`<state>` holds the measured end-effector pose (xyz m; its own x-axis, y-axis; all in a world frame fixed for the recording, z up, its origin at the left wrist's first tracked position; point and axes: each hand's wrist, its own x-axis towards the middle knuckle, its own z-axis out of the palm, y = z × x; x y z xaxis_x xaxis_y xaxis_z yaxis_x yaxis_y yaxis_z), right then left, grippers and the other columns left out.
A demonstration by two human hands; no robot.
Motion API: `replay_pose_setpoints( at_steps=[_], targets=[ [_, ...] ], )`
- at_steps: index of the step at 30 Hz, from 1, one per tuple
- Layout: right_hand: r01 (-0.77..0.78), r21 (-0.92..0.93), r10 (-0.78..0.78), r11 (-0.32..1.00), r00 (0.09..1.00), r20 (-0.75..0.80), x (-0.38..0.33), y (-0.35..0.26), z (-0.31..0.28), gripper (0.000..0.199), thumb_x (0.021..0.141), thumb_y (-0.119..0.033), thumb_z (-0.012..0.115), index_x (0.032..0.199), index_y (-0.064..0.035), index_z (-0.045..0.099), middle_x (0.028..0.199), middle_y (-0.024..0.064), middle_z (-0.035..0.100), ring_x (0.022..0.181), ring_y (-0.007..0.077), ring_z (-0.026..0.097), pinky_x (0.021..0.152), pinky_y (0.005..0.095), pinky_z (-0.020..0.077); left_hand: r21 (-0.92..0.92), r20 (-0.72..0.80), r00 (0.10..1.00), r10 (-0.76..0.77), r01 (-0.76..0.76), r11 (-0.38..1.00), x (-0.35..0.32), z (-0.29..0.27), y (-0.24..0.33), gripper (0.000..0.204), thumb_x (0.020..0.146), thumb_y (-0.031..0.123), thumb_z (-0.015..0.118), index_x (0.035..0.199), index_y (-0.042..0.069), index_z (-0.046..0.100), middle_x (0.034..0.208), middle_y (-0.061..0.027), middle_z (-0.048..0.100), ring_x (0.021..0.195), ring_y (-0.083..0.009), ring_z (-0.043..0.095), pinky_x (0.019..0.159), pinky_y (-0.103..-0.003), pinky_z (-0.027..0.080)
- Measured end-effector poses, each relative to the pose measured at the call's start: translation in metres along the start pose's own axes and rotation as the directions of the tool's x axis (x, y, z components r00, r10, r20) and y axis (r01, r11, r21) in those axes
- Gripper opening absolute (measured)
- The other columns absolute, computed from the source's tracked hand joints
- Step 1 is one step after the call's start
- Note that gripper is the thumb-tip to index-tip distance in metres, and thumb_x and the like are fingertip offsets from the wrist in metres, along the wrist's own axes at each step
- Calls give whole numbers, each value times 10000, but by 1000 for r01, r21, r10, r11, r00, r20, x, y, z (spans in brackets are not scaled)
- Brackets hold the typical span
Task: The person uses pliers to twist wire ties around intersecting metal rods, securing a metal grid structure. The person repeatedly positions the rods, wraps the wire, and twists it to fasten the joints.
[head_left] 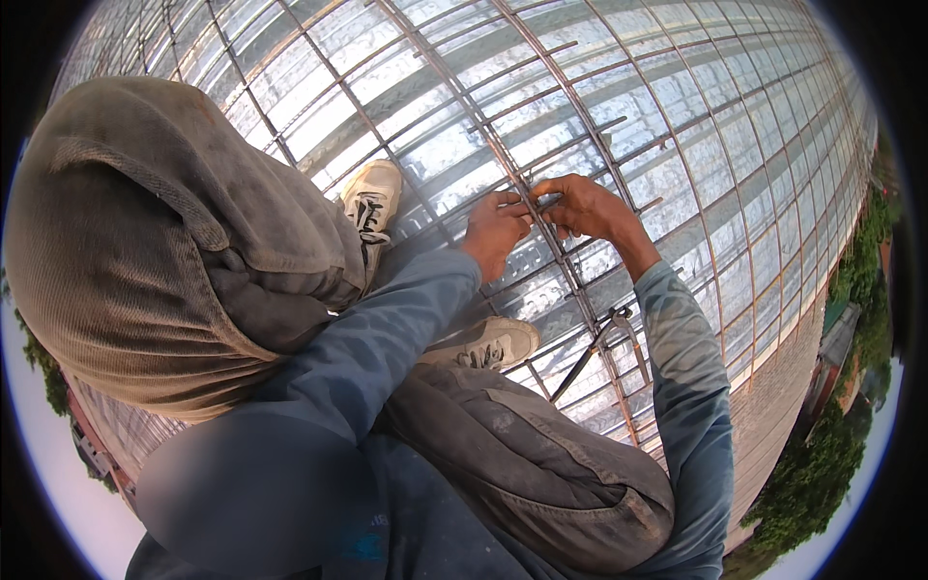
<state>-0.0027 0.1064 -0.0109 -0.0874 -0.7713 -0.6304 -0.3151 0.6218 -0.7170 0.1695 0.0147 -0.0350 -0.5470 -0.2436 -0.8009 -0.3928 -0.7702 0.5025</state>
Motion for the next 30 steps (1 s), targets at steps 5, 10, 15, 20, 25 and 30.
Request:
replay_pose_setpoints(
  at_steps=[5,10,15,20,25,30],
  targets=[
    [-97,6,97,995,992,78,-6,-16,-5,366,874,73,589,1205,-19,715,711,52,672,612,122,624,542,295,491,54,-16,1000,-14,15,998,-1,-1,1,437,963,-46,609,1371,8,463,1367,-133,621,1196,-191,595,966,-299,486],
    [-114,42,108,993,986,129,-4,-11,-8,494,872,69,545,1321,-63,703,689,46,662,596,109,600,530,280,470,71,-37,999,-16,19,997,1,0,-1,463,956,-9,639,1386,13,470,1349,-131,649,1158,-178,601,926,-323,493],
    [18,263,-35,965,998,58,-11,15,-6,473,872,68,525,1279,-57,732,692,42,664,578,98,573,530,264,459,104,-105,994,33,-22,994,0,4,-3,439,952,4,640,1351,32,460,1302,-112,649,1154,-191,609,964,-333,470],
    [-39,251,38,967,999,11,-23,12,-1,498,869,97,487,1298,-35,702,702,35,633,587,94,532,527,252,431,455,-184,917,355,-241,858,-20,13,-2,307,892,76,729,1182,18,647,1087,-120,714,981,-243,659,859,-370,522],
    [-41,417,87,908,992,-92,-33,28,12,530,796,37,563,1273,-105,742,695,60,660,604,147,581,551,324,453,845,265,631,730,-517,140,-22,15,10,223,855,133,784,1066,79,734,1051,-107,671,1004,-318,640,886,-448,505],
    [9,429,64,903,986,-156,-33,21,19,383,898,74,503,1247,12,648,747,45,624,585,86,493,489,261,373,870,441,625,644,-474,-136,-12,12,24,171,882,158,767,1036,87,792,1083,-140,677,1014,-336,655,901,-462,521]
  ],
)
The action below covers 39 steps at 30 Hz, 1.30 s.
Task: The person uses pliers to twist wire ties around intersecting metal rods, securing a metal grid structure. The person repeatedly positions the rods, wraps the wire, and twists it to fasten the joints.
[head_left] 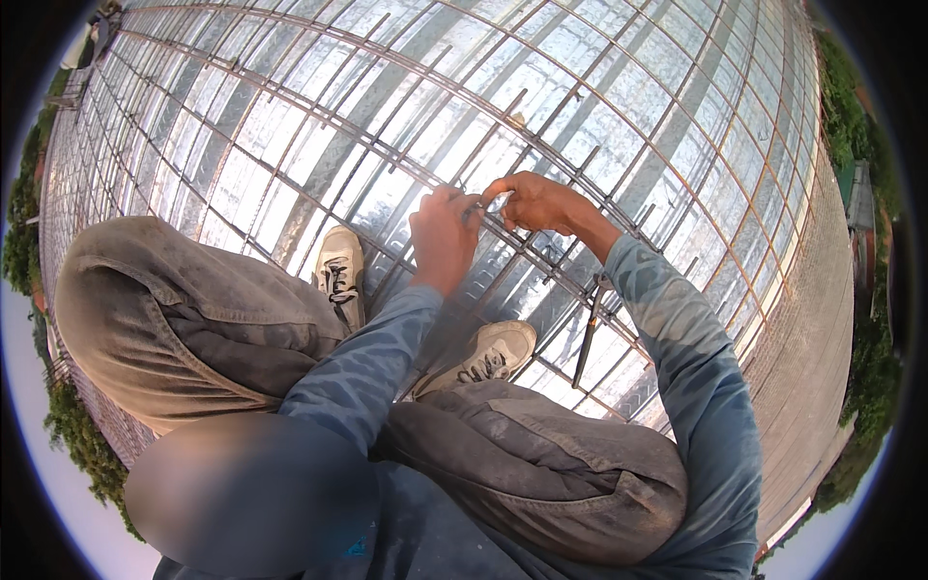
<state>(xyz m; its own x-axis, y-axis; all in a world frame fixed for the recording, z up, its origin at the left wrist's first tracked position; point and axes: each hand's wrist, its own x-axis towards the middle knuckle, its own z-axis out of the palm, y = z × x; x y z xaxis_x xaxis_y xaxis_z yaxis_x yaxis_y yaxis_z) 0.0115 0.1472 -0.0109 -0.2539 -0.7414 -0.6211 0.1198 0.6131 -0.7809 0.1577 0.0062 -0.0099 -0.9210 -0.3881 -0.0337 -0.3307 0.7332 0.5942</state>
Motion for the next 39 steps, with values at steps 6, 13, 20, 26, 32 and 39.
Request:
replay_pose_setpoints(
  at_steps=[6,13,20,26,32,39],
  targets=[
    [-65,47,70,997,990,-119,-21,-12,7,287,922,39,515,1207,26,554,798,66,656,567,103,500,466,282,380,-88,94,995,25,-17,996,3,1,-6,174,875,127,768,1024,38,785,1093,-145,683,1038,-331,657,912,-446,527],
    [-170,267,204,949,973,-107,-12,5,4,214,953,-10,544,1154,59,564,825,99,671,537,123,500,448,291,395,-180,210,963,172,-135,975,17,-5,-26,60,858,46,729,910,26,752,987,-154,644,966,-378,652,849,-470,528],
    [-223,-163,203,961,970,-131,-10,-1,-4,260,845,-172,604,720,40,686,651,186,614,558,248,579,500,416,436,-182,154,973,173,-144,973,25,-2,-24,91,831,16,722,884,69,773,923,-126,708,884,-338,689,825,-446,540],
    [-135,-300,45,944,956,-288,-24,-34,36,307,873,-207,626,832,90,696,840,323,676,762,486,666,720,527,530,-91,128,973,190,-179,980,22,9,-25,28,868,109,733,867,136,727,870,-69,708,946,-317,658,824,-461,483],
    [-22,-366,-70,930,970,-235,-26,-27,52,263,910,-150,524,869,60,677,763,287,644,725,411,656,738,517,509,-336,94,992,-88,115,935,15,16,-10,54,868,68,723,912,99,724,829,-103,731,908,-333,669,787,-458,503],
    [56,-410,-165,910,958,-235,-17,-22,47,231,918,-142,536,951,12,705,795,278,657,784,434,667,758,495,528,-469,17,998,63,-48,882,-1,24,-22,189,868,31,715,1050,70,747,881,-152,677,877,-334,670,775,-424,520]
  ],
)
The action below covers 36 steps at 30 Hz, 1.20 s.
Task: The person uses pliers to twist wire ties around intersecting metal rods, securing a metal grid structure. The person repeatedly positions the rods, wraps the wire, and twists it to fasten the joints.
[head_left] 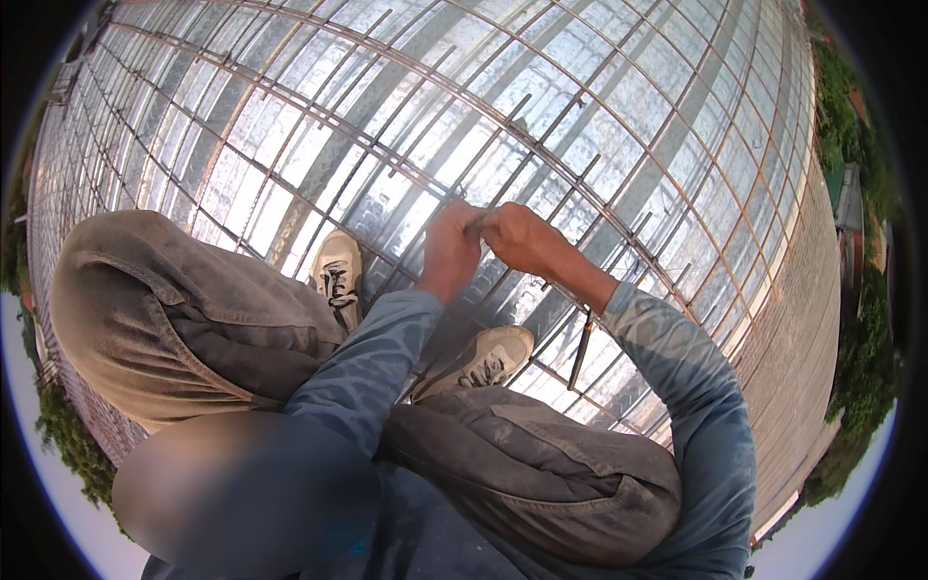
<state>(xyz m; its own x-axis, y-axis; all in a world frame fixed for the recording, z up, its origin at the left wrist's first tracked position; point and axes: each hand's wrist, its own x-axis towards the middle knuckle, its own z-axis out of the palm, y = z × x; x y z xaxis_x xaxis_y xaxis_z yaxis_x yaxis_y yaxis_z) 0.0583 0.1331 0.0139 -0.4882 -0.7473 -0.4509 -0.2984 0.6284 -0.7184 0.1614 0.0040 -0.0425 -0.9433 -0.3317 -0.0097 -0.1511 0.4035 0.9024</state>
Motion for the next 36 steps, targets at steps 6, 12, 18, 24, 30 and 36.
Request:
replay_pose_setpoints(
  at_steps=[6,12,18,24,30,36],
  targets=[
    [36,-49,-36,998,999,0,22,-6,-21,222,880,-161,587,845,23,706,764,262,656,729,433,655,725,488,524,-48,56,992,-110,113,992,2,0,5,184,847,82,768,1020,50,714,875,-118,630,854,-333,647,771,-425,514],
    [-84,-61,80,995,995,-66,34,7,-30,230,886,-170,627,904,28,743,827,272,690,766,419,682,734,483,524,71,17,983,-181,179,981,12,6,16,277,829,113,802,1054,24,669,939,-106,644,845,-284,654,760,-398,525],
    [-231,-155,214,960,970,-119,30,12,-35,274,935,-263,654,957,-16,772,1001,264,733,972,455,706,849,519,569,211,-39,982,-182,187,960,8,-2,36,456,814,119,795,1214,76,582,1018,-130,640,910,-360,664,777,-456,530],
    [-321,-279,287,905,945,-153,26,27,-26,287,982,-312,649,1053,-70,784,993,254,741,954,430,716,875,509,569,391,-1,988,-156,144,909,7,-6,45,241,817,184,797,972,70,651,989,-101,599,898,-336,654,764,-456,530],
    [-260,-331,262,907,964,-38,22,33,-28,365,973,-308,610,1034,30,734,1076,278,730,1041,448,707,902,517,575,486,85,996,-18,-26,873,6,-9,30,136,851,184,762,853,75,680,965,-72,617,859,-296,663,768,-431,548],
    [-206,-297,210,932,978,-19,20,47,-27,367,965,-305,607,1018,38,728,1062,280,728,1032,449,704,908,512,572,420,122,983,-139,76,904,11,-17,31,197,834,245,821,938,112,719,991,-72,660,900,-297,678,780,-427,547]
  ],
)
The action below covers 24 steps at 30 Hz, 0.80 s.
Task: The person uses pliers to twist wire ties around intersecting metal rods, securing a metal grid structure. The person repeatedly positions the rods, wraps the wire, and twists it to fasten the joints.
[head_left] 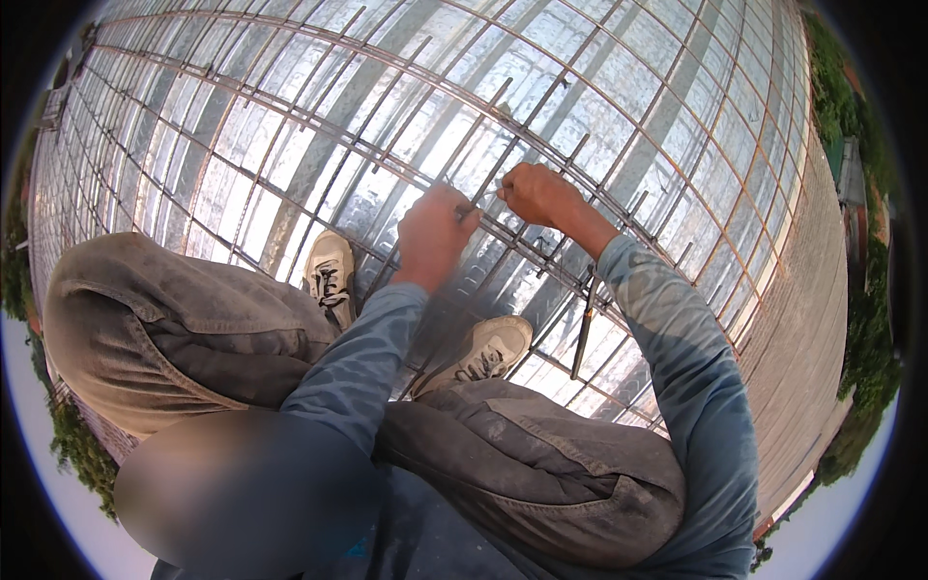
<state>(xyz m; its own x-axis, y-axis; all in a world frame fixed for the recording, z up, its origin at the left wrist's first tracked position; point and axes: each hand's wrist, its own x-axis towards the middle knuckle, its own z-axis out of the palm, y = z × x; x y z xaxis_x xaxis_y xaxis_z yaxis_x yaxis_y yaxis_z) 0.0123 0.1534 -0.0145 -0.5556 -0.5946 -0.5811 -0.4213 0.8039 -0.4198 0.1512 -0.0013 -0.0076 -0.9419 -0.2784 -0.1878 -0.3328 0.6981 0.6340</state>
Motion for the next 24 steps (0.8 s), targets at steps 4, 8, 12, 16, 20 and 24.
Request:
replay_pose_setpoints(
  at_steps=[4,8,12,16,20,24],
  targets=[
    [29,16,-29,999,1000,7,3,2,1,371,967,-311,607,1024,35,727,1060,276,730,1039,449,702,914,515,568,-52,18,1000,-17,18,998,1,-5,-8,253,819,245,846,1001,117,726,1027,-83,682,926,-317,684,793,-428,544],
    [25,5,-25,1000,1000,7,9,3,3,376,966,-319,611,1034,33,727,1066,273,731,1049,448,699,917,517,567,-69,-56,996,72,-76,995,-4,7,-4,273,835,248,840,1052,108,750,1018,-93,702,891,-321,703,785,-433,553],
    [-4,-4,4,1000,1000,9,8,4,5,365,966,-305,604,1033,32,728,1064,275,729,1048,445,700,913,518,566,-25,-62,992,108,-109,994,-5,8,-4,225,874,240,805,1050,106,765,998,-92,720,897,-318,714,795,-435,563],
    [52,-33,-53,998,998,-29,2,4,7,337,962,-260,585,1027,38,727,1050,279,730,1018,451,707,896,519,569,-9,-83,978,194,-195,981,-3,8,-7,131,914,198,735,1013,112,735,948,-80,696,868,-318,688,762,-427,547],
    [26,-18,-25,1000,999,31,-11,-1,8,293,945,-188,564,1004,48,727,1027,291,729,981,451,719,863,514,574,33,-74,973,218,-216,976,0,10,-9,95,950,198,682,970,117,730,917,-86,685,850,-320,686,746,-440,542],
    [24,-11,-22,1000,985,171,-23,-12,18,264,930,-146,556,969,55,722,1004,287,734,969,434,729,833,505,578,105,-11,988,153,-151,983,9,10,-3,105,959,193,654,937,115,722,913,-89,679,849,-333,679,746,-452,537]
  ],
)
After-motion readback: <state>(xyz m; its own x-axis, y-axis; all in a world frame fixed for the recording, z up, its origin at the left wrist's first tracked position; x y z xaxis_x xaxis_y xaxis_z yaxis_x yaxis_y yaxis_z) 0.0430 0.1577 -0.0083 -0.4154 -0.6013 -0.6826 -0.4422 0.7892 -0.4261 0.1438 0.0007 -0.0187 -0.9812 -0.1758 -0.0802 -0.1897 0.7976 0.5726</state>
